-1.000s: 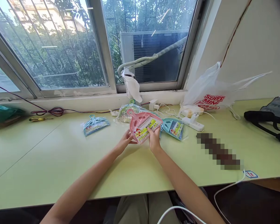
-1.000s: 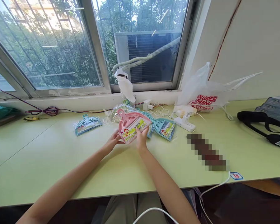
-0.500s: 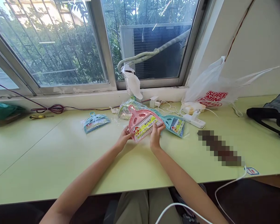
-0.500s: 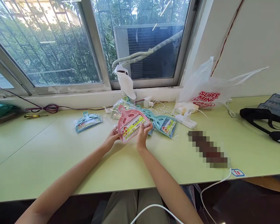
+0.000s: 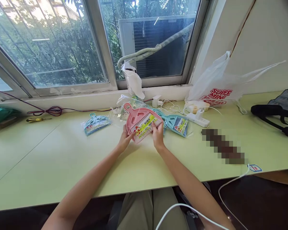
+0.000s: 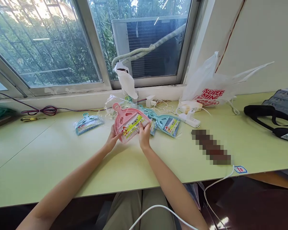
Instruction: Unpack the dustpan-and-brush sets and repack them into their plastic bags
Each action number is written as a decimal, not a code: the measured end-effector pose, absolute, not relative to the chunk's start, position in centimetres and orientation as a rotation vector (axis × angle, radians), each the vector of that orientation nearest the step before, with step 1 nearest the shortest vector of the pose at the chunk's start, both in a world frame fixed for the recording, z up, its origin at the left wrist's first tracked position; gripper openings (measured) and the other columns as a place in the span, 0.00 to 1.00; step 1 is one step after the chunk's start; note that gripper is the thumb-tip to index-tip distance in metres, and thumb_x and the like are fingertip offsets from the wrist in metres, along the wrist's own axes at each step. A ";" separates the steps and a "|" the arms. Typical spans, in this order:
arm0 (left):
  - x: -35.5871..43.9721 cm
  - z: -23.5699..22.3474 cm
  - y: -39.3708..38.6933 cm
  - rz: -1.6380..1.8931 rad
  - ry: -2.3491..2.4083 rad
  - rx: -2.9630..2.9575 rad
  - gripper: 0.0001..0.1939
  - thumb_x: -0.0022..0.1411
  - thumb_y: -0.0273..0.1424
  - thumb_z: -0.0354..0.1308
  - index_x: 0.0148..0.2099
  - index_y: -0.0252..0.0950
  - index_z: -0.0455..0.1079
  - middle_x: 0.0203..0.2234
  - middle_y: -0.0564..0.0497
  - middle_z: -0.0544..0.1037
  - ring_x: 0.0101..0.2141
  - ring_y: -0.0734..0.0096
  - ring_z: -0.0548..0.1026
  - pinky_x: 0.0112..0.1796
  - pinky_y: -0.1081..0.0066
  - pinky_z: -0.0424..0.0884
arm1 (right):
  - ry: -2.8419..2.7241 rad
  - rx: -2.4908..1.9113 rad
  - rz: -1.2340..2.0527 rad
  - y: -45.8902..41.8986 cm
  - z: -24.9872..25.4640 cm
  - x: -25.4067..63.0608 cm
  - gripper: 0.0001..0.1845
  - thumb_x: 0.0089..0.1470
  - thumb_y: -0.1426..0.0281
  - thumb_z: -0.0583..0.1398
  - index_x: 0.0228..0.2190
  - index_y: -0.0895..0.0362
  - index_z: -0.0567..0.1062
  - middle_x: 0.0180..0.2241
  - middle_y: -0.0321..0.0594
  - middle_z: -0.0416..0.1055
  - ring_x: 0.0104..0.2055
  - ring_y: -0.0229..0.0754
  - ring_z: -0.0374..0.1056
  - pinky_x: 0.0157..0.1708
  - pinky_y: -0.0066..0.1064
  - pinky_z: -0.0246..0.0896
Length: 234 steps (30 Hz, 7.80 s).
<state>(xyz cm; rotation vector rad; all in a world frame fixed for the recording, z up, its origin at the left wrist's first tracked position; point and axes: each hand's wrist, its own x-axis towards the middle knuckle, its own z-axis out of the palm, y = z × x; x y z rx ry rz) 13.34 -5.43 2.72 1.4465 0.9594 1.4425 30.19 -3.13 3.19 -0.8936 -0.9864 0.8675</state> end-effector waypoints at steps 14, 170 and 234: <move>13.5 3.7 -6.2 1.240 0.913 1.368 0.47 0.48 0.35 0.70 0.66 0.40 0.53 0.52 0.41 0.74 0.50 0.52 0.74 0.45 0.60 0.74 | -0.883 -0.903 0.967 -3.0 3.6 31.2 0.18 0.47 0.59 0.62 0.39 0.55 0.73 0.38 0.39 0.76 0.43 0.46 0.71 0.42 0.39 0.68; 7.8 3.4 -4.1 0.769 0.960 1.255 0.17 0.54 0.35 0.66 0.41 0.31 0.67 0.26 0.43 0.79 0.17 0.75 0.71 0.17 0.78 0.63 | -1.506 -0.884 0.456 -1.6 4.0 34.1 0.06 0.54 0.63 0.60 0.29 0.53 0.72 0.49 0.45 0.65 0.51 0.46 0.65 0.41 0.37 0.68; 12.1 3.7 -4.9 1.300 1.025 1.213 0.33 0.56 0.39 0.62 0.61 0.40 0.58 0.54 0.42 0.70 0.43 0.57 0.76 0.28 0.65 0.81 | -1.279 -1.085 0.714 -0.3 1.8 33.1 0.23 0.52 0.60 0.58 0.44 0.60 0.78 0.39 0.46 0.79 0.37 0.46 0.73 0.41 0.36 0.67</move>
